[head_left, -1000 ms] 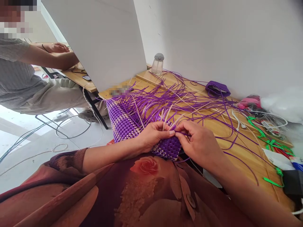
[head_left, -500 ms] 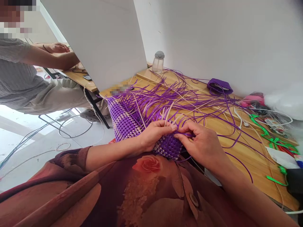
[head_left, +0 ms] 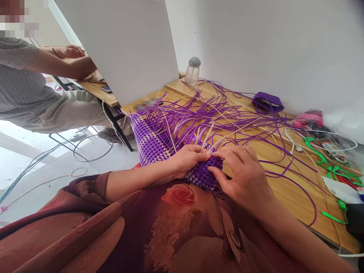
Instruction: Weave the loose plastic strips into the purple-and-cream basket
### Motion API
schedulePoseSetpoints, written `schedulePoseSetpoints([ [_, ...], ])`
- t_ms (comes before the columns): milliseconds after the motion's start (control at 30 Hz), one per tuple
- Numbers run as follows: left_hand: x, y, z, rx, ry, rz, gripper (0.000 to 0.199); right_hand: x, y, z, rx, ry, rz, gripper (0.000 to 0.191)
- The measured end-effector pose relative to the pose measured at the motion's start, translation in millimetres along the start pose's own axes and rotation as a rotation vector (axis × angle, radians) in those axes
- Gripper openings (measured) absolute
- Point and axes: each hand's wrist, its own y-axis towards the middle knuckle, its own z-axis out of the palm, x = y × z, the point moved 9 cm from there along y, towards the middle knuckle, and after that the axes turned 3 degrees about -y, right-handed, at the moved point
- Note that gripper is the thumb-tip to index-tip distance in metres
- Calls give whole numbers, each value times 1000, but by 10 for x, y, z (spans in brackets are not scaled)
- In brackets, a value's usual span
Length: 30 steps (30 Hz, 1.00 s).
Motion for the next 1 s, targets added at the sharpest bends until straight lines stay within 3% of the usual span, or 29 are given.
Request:
schedulePoseSetpoints([
  [133, -55, 17, 12, -2, -5, 31, 37, 243, -38, 34, 48, -110, -120, 19],
  [267, -195, 41, -25, -65, 26, 148, 39, 294, -46, 164, 108, -100, -50, 20],
  [367, -281, 44, -31, -80, 70, 241, 38, 219, -57, 250, 154, 67, 78, 14],
  [467, -292, 42, -32, -84, 118, 279, 38, 114, -140, 380, 282, 350, 272, 11],
  [567, -309, 30, -48, -116, 174, 325, 36, 137, -219, 379, 362, 550, 326, 8],
  [633, -317, 27, -57, -137, 221, 339, 34, 154, -191, 156, 269, 397, 219, 24],
  [700, -310, 30, -65, -149, 252, 331, 33, 225, -154, -133, 142, 99, 10, 37],
  [800, -277, 41, -74, -148, 232, 294, 34, 316, -169, -343, 90, -211, -241, 34],
  [900, -247, 44, -78, -141, 200, 262, 36, 323, -165, -291, 207, -274, -271, 35],
  [1000, -220, 43, -65, -124, 195, 235, 36, 461, -95, -151, 382, -93, -305, 31],
])
